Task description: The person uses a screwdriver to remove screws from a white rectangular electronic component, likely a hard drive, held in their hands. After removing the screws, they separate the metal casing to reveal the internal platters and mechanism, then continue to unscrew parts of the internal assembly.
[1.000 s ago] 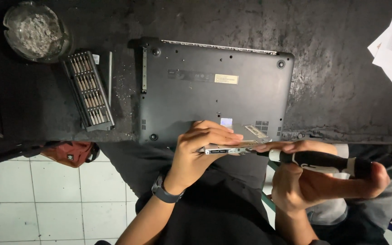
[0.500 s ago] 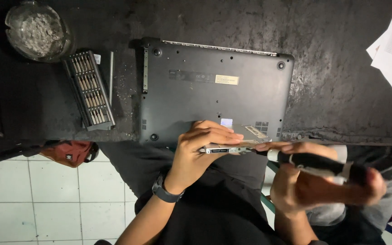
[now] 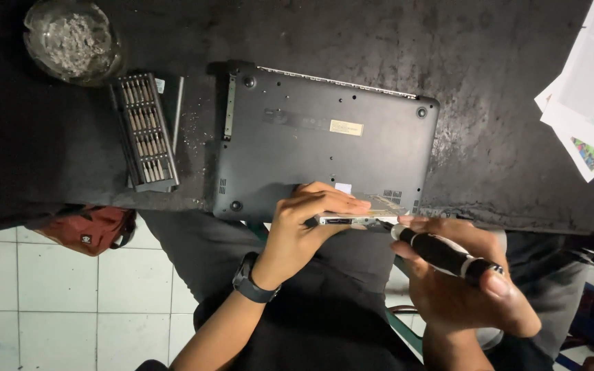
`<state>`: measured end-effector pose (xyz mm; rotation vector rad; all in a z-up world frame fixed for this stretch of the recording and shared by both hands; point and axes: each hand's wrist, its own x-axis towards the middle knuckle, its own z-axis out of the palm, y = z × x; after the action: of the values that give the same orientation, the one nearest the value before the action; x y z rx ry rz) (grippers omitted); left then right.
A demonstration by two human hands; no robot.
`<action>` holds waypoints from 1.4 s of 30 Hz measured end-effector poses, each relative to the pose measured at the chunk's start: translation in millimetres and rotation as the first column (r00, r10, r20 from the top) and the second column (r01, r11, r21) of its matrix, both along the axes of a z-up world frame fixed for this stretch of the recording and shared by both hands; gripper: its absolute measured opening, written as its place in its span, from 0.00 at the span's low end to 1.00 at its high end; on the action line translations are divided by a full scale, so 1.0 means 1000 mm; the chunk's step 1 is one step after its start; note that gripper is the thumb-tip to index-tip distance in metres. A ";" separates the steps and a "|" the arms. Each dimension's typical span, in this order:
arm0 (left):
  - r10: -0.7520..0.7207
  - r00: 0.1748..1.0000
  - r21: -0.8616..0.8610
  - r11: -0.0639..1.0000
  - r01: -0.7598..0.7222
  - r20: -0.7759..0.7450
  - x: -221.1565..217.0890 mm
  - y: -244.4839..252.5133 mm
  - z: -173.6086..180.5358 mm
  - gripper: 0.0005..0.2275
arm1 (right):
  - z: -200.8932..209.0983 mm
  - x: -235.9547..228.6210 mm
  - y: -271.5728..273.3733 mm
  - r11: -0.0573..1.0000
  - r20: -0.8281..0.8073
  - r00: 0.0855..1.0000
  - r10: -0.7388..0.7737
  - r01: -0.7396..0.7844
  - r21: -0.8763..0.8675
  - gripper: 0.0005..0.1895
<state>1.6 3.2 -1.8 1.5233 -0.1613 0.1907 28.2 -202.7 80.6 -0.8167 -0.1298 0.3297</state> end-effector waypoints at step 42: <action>0.035 0.999 -0.015 0.999 -0.035 -0.014 0.004 -0.002 0.010 0.08 | 0.016 0.014 0.039 0.608 0.787 0.576 0.220 0.550 -0.573 0.38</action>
<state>6.0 1.4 8.7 1.5126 -0.1220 0.2092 42.4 -163.9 96.4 -1.8527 -0.8211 -0.2924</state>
